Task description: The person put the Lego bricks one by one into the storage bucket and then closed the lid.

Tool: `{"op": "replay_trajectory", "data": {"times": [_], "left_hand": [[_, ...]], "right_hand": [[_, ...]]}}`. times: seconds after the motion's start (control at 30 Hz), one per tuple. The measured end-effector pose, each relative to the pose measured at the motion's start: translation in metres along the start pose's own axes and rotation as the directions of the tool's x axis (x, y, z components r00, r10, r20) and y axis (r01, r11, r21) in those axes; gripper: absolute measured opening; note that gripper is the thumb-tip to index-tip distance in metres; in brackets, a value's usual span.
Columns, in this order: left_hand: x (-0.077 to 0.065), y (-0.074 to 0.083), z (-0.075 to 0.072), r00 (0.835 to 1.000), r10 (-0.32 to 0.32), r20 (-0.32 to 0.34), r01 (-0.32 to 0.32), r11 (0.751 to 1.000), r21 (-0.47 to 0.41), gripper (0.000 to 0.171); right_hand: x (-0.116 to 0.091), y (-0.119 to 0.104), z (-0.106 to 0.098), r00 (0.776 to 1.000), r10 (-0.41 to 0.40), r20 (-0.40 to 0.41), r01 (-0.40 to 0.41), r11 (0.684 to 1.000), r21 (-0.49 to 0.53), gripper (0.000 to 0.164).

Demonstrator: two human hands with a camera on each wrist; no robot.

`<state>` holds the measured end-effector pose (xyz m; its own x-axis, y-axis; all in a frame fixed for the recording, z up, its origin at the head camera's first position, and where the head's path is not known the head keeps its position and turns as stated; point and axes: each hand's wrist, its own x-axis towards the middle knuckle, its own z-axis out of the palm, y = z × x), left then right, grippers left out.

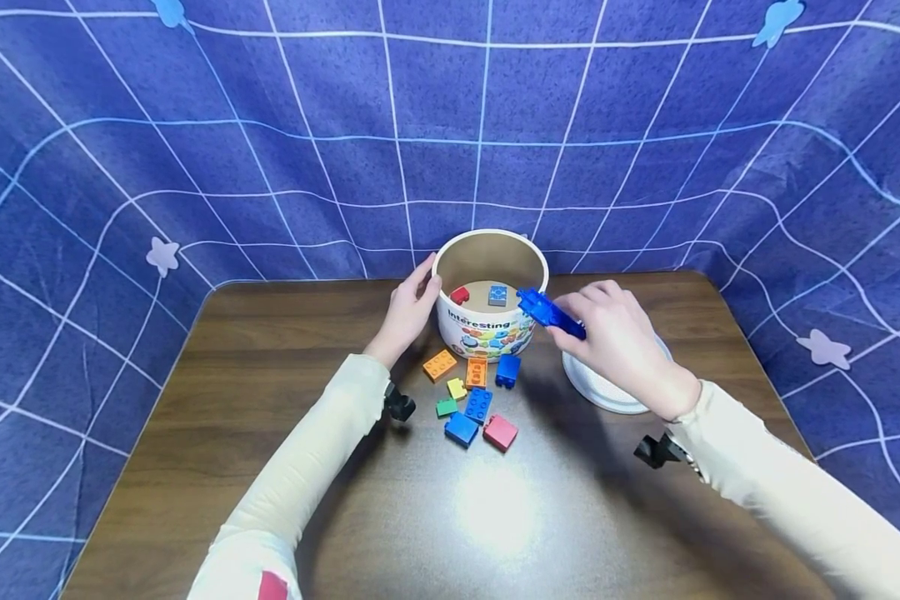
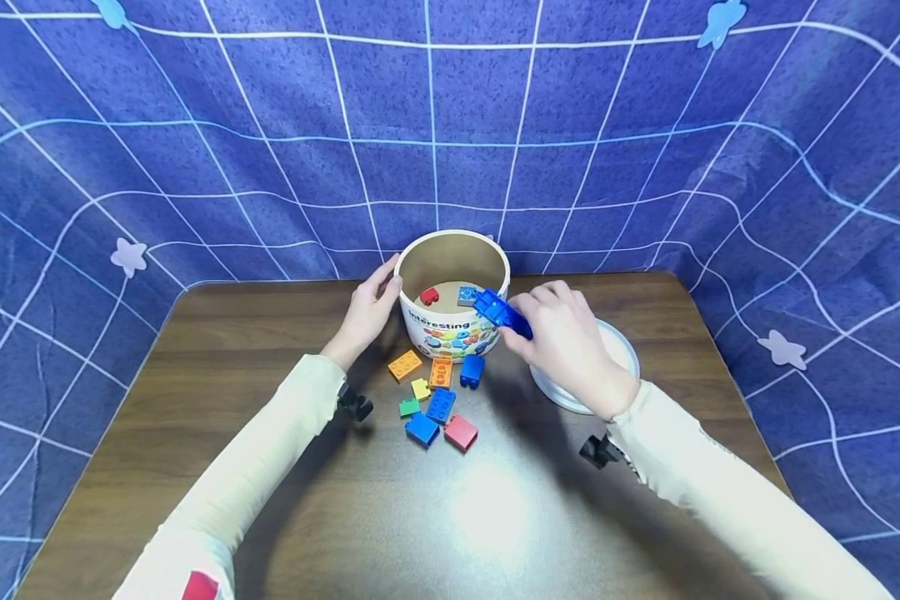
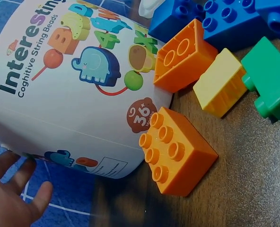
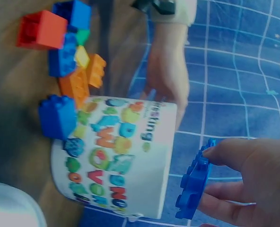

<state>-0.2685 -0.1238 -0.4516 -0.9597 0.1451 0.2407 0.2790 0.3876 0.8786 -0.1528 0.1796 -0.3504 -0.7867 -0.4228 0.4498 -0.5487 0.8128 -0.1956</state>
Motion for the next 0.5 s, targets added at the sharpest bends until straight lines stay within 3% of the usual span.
{"op": "replay_trajectory", "data": {"times": [0.5], "left_hand": [[0.000,0.000,0.000,1.000,0.003,-0.014,-0.003,1.000,0.006,0.052]], "right_hand": [[0.050,0.009,-0.003,0.998,0.052,0.044,-0.053,0.999,0.012,0.031]]}}
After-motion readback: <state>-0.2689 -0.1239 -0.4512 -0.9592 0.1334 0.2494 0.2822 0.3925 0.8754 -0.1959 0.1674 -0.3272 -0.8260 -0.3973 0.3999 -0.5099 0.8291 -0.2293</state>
